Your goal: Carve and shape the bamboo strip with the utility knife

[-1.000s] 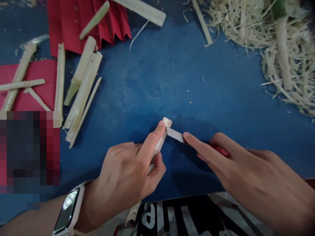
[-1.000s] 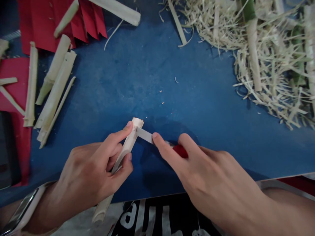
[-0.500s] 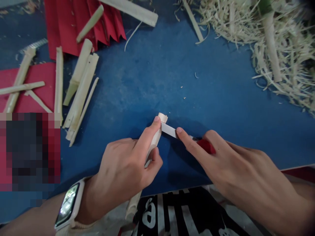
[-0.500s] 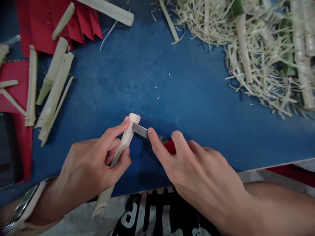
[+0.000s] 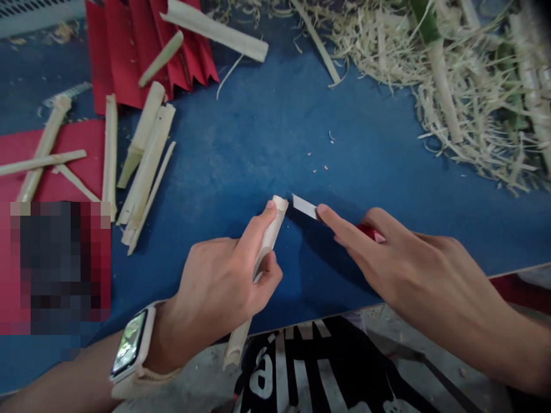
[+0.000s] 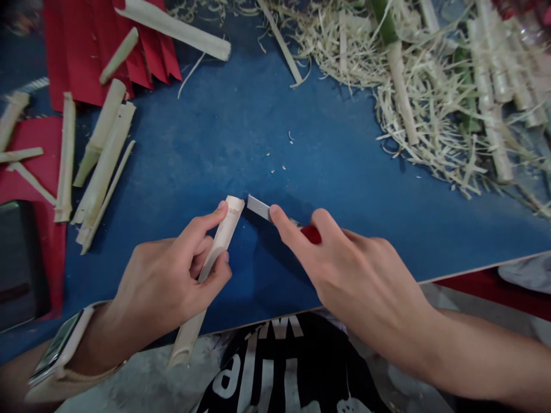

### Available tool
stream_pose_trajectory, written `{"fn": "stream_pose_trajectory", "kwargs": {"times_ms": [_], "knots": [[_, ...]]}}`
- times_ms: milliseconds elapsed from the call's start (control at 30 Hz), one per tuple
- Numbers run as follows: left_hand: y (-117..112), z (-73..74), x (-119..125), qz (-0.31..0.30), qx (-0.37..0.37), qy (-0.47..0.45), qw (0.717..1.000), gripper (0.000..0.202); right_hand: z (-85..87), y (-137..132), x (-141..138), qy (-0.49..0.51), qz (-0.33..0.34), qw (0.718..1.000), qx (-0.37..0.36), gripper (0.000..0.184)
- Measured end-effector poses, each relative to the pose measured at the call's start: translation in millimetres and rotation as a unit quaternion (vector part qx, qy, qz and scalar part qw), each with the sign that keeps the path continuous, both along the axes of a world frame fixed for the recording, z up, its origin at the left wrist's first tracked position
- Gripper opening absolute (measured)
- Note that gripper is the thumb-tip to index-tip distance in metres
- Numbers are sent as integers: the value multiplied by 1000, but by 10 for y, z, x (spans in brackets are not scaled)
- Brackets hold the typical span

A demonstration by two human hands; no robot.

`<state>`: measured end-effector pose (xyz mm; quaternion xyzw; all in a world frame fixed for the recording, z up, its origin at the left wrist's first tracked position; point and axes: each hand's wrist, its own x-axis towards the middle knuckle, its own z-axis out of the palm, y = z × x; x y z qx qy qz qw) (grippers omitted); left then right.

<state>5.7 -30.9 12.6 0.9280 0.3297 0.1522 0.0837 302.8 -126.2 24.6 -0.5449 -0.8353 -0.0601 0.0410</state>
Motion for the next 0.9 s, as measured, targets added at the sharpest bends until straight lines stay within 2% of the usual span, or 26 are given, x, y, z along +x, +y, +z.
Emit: {"fn": "stream_pose_trajectory", "kwargs": {"times_ms": [233, 433, 600, 733, 833, 900], "knots": [[-7, 16, 14, -4, -8, -8, 1000, 51, -32, -49, -38, -8, 25, 999, -26, 94], [-14, 18, 24, 0, -6, -4, 1000, 52, 40, 3, -26, 5, 41, 999, -30, 93], [-16, 25, 6, -4, -8, 5, 1000, 53, 16, 0, 3, 25, 45, 998, -30, 93], [-10, 39, 9, -9, 17, 19, 1000, 55, -5, 20, 60, 31, 53, 998, -30, 87], [-16, 53, 15, -14, 50, 34, 998, 51, 48, 132, 214, 25, 98, 994, -46, 86], [-28, 60, 18, -13, 66, 39, 997, 47, 103, 313, 387, 22, 89, 994, -57, 71]]}}
